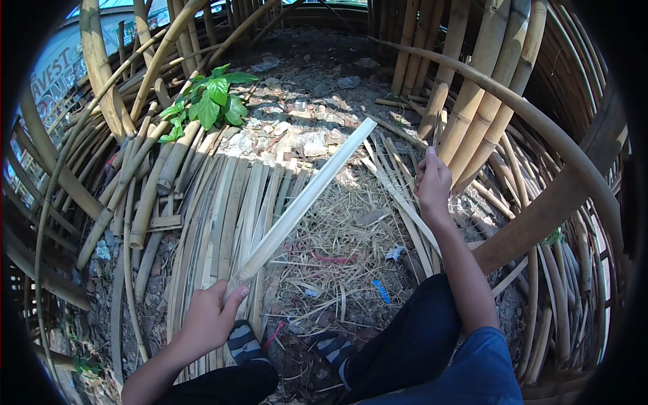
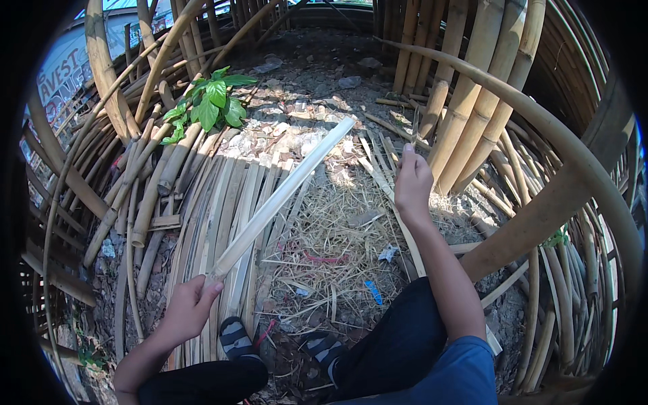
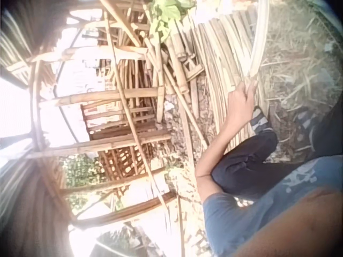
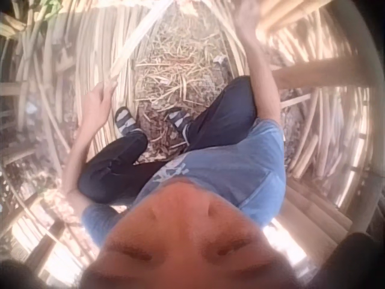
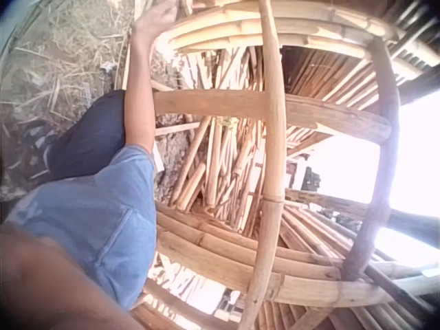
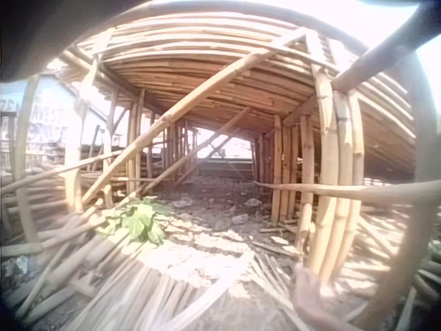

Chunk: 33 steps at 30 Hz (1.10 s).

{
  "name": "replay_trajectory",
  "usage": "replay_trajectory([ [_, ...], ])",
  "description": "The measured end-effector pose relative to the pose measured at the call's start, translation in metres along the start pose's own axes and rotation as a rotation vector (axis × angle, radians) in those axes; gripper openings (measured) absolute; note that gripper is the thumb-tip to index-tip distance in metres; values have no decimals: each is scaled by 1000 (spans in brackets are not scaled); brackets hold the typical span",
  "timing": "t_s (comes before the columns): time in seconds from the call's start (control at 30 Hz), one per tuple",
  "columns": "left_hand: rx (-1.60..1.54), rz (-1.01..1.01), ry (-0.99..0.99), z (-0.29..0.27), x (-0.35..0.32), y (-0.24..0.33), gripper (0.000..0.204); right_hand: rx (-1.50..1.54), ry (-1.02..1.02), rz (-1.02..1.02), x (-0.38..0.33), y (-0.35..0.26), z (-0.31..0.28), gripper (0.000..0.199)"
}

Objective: Using a knife to scrape and smooth thin strips of bamboo wood.

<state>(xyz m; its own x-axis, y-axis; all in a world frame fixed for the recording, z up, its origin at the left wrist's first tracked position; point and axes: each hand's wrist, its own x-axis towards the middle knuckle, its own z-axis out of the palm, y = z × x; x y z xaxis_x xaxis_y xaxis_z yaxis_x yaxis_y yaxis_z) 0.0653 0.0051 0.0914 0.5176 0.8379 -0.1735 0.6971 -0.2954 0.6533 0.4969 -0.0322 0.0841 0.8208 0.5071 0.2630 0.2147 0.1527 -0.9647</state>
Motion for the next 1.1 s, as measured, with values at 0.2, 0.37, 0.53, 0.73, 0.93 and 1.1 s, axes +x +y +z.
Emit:
replay_trajectory([
  [0.2,54,63,146,7,9,9,42,-374,-616,-529,-116,-18,62,38],
  [0.37,60,109,183,9,6,16,42,-439,-899,-887,-160,2,83,40],
  [0.53,74,163,204,7,1,23,42,-543,-844,-1033,-147,7,92,43],
  [0.73,62,206,245,4,-2,22,40,-657,-688,-952,-114,10,90,42],
  [0.93,81,220,191,3,-11,17,40,-738,-602,-691,-66,22,72,48],
  [1.1,83,174,160,0,-15,19,42,-752,-586,-734,-50,35,62,44],
])
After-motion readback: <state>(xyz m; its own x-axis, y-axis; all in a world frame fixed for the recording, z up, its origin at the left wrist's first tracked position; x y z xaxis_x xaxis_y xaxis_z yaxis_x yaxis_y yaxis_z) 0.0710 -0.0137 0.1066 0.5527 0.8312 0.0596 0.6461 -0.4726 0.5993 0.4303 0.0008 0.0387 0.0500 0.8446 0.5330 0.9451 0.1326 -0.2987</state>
